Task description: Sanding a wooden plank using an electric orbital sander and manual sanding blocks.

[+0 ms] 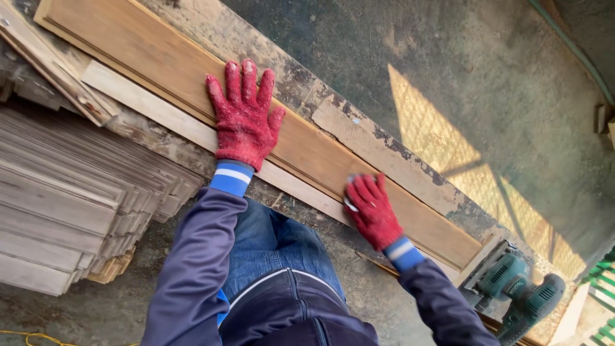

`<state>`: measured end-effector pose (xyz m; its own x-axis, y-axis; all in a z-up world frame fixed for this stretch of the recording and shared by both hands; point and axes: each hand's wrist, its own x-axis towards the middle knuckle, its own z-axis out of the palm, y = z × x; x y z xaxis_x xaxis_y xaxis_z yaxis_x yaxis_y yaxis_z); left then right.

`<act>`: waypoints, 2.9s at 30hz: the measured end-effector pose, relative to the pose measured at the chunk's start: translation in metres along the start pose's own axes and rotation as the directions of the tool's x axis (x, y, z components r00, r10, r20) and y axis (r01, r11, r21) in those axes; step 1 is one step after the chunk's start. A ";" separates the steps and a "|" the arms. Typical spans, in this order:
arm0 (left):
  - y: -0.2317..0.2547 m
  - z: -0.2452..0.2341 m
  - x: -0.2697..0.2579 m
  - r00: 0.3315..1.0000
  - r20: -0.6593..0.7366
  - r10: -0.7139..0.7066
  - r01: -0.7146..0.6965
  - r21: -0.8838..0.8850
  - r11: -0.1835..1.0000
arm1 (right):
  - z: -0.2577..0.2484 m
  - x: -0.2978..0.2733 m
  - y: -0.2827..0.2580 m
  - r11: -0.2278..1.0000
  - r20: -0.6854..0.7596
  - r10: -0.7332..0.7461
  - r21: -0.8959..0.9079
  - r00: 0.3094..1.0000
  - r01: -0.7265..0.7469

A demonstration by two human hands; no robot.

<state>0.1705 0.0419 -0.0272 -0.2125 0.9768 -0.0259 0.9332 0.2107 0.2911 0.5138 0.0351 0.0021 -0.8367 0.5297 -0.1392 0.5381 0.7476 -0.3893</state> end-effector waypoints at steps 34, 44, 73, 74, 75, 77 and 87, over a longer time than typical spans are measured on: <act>0.001 0.009 -0.004 0.999 0.035 -0.042 0.043 -0.041 0.998 | 0.002 0.033 -0.002 0.997 -0.097 -0.066 -0.045 0.993 0.062; 0.110 0.004 -0.054 0.874 0.256 -0.412 0.383 0.159 0.910 | 0.003 -0.135 0.083 0.990 -0.019 -0.136 -0.051 0.991 0.135; 0.090 0.021 -0.072 0.859 0.392 -0.328 0.254 0.231 0.939 | 0.022 0.085 0.022 0.942 -0.342 -0.333 -0.099 0.879 0.319; 0.090 0.017 -0.073 0.859 0.395 -0.325 0.246 0.238 0.939 | 0.018 0.083 0.021 0.945 -0.348 -0.326 -0.092 0.879 0.314; 0.090 0.013 -0.072 0.852 0.404 -0.332 0.254 0.235 0.938 | 0.013 0.080 0.019 0.941 -0.346 -0.336 -0.085 0.876 0.328; 0.091 0.015 -0.070 0.853 0.416 -0.316 0.241 0.223 0.945 | 0.008 0.045 0.028 0.943 -0.347 -0.331 -0.090 0.877 0.320; 0.088 0.022 -0.072 0.865 0.404 -0.297 0.245 0.177 0.953 | 0.016 -0.039 0.036 0.994 -0.229 -0.110 -0.019 0.967 0.109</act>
<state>0.2740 -0.0091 -0.0207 -0.3443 0.7979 -0.4948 0.8888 0.4468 0.1019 0.5644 0.0352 -0.0208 -0.8450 0.5218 0.1170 0.4457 0.8081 -0.3850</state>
